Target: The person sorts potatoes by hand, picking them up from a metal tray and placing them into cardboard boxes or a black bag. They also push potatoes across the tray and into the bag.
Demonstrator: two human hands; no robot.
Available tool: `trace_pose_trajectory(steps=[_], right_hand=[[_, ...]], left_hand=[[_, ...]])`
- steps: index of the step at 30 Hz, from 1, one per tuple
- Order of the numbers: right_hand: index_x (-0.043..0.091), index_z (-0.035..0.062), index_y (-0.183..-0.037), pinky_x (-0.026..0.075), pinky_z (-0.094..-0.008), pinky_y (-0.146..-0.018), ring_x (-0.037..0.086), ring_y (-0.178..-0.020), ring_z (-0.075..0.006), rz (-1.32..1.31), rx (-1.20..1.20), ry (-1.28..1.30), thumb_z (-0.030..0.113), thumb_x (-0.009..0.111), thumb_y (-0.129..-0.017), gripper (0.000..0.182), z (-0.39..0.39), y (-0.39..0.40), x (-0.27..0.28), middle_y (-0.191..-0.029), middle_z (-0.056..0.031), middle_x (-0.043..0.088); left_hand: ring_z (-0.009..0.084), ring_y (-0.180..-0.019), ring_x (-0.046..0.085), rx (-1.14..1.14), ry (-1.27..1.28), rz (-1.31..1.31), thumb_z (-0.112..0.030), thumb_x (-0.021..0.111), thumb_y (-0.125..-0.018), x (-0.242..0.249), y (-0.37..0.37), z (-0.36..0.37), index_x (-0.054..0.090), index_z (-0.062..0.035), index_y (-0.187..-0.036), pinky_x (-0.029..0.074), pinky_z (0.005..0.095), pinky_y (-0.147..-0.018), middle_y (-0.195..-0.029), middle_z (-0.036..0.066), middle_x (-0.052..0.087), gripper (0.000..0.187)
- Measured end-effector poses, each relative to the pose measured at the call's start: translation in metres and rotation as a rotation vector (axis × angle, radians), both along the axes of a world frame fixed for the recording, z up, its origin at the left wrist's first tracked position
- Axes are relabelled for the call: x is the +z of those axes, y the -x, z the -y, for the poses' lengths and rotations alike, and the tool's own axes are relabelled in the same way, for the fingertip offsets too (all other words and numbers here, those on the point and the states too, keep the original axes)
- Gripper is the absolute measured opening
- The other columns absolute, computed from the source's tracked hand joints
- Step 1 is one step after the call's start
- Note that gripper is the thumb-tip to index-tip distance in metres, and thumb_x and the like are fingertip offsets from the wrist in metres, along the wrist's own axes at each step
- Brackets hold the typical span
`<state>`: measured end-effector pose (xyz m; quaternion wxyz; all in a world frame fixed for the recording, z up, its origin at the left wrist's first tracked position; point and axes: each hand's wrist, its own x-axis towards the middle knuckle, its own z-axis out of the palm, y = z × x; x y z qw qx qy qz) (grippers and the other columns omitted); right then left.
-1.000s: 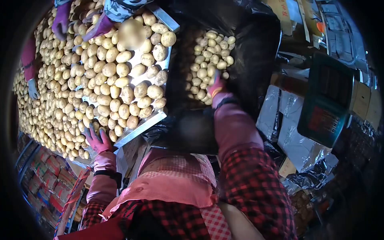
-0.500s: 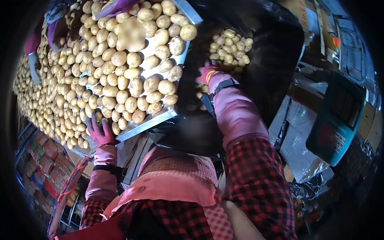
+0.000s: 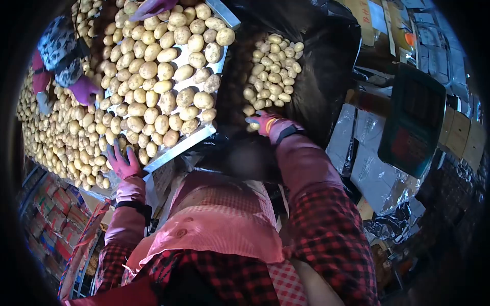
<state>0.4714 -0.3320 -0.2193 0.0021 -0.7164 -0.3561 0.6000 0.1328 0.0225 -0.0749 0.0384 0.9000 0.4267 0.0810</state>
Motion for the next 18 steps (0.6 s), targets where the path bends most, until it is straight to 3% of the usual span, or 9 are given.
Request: trace_pose_trajectory(steps=[1, 2, 3, 8, 14, 16, 18], right_hand=[[0.045, 0.0383, -0.142, 0.039, -0.0411, -0.109, 0.040, -0.135, -0.0386, 0.021, 0.046, -0.001, 0.009, 0.062, -0.073, 0.076, 0.017, 0.004, -0.026, -0.158, -0.0110, 0.025], [0.048, 0.0371, -0.140, 0.042, -0.0428, -0.106, 0.047, -0.130, -0.0366, 0.112, 0.158, -0.235, 0.017, 0.060, -0.080, 0.065, 0.039, 0.006, -0.046, -0.150, -0.0151, 0.039], [0.048, 0.0363, -0.140, 0.041, -0.0421, -0.106, 0.051, -0.126, -0.0359, 0.079, 0.184, -0.037, 0.022, 0.057, -0.083, 0.059, 0.063, 0.008, -0.082, -0.144, -0.0174, 0.045], [0.046, 0.0284, -0.142, 0.039, -0.0418, -0.108, 0.049, -0.128, -0.0361, 0.147, 0.204, 0.180, 0.028, 0.056, -0.085, 0.058, 0.062, -0.014, -0.013, -0.145, -0.0186, 0.045], [0.042, 0.0190, -0.145, 0.037, -0.0413, -0.110, 0.047, -0.130, -0.0364, 0.525, 0.173, 0.262, 0.035, 0.054, -0.088, 0.060, -0.009, -0.084, 0.013, -0.145, -0.0199, 0.045], [0.032, 0.0251, -0.150, 0.030, -0.0513, -0.113, 0.028, -0.141, -0.0404, 0.647, 0.092, 0.281, 0.038, 0.060, -0.083, 0.073, -0.031, -0.090, 0.049, -0.156, -0.0150, 0.026], [0.032, 0.0275, -0.150, 0.027, -0.0525, -0.113, 0.026, -0.142, -0.0378, 0.723, 0.065, 0.077, 0.041, 0.063, -0.080, 0.077, -0.032, -0.095, 0.039, -0.156, -0.0128, 0.026]], left_hand=[[0.0459, -0.131, 0.039, -0.003, -0.003, -0.005, -0.028, 0.064, -0.086, -0.001, 0.002, 0.001, 0.047, -0.0146, -0.143, 0.031, 0.0528, -0.109, -0.144, 0.029, 0.038, 0.062], [0.0468, -0.131, 0.038, 0.010, -0.007, -0.004, -0.030, 0.064, -0.086, -0.004, 0.005, 0.002, 0.047, -0.0143, -0.143, 0.031, 0.0537, -0.109, -0.143, 0.030, 0.038, 0.061], [0.0470, -0.131, 0.038, 0.006, -0.016, 0.000, -0.031, 0.064, -0.086, -0.009, 0.010, 0.001, 0.047, -0.0143, -0.143, 0.030, 0.0542, -0.109, -0.143, 0.030, 0.038, 0.061], [0.0465, -0.132, 0.037, 0.047, 0.023, 0.008, -0.033, 0.064, -0.086, -0.006, 0.008, 0.001, 0.047, -0.0137, -0.142, 0.028, 0.0555, -0.110, -0.145, 0.028, 0.038, 0.062], [0.0467, -0.129, 0.039, 0.004, -0.025, 0.023, -0.035, 0.064, -0.086, -0.009, 0.010, -0.002, 0.048, -0.0146, -0.142, 0.029, 0.0550, -0.109, -0.145, 0.027, 0.040, 0.062], [0.0468, -0.129, 0.040, 0.002, -0.031, 0.011, -0.035, 0.064, -0.086, -0.009, 0.010, -0.002, 0.047, -0.0148, -0.142, 0.030, 0.0550, -0.109, -0.145, 0.027, 0.040, 0.063], [0.0470, -0.129, 0.039, 0.002, -0.019, 0.004, -0.034, 0.065, -0.086, -0.007, 0.009, 0.000, 0.047, -0.0150, -0.143, 0.030, 0.0547, -0.108, -0.145, 0.027, 0.040, 0.063]])
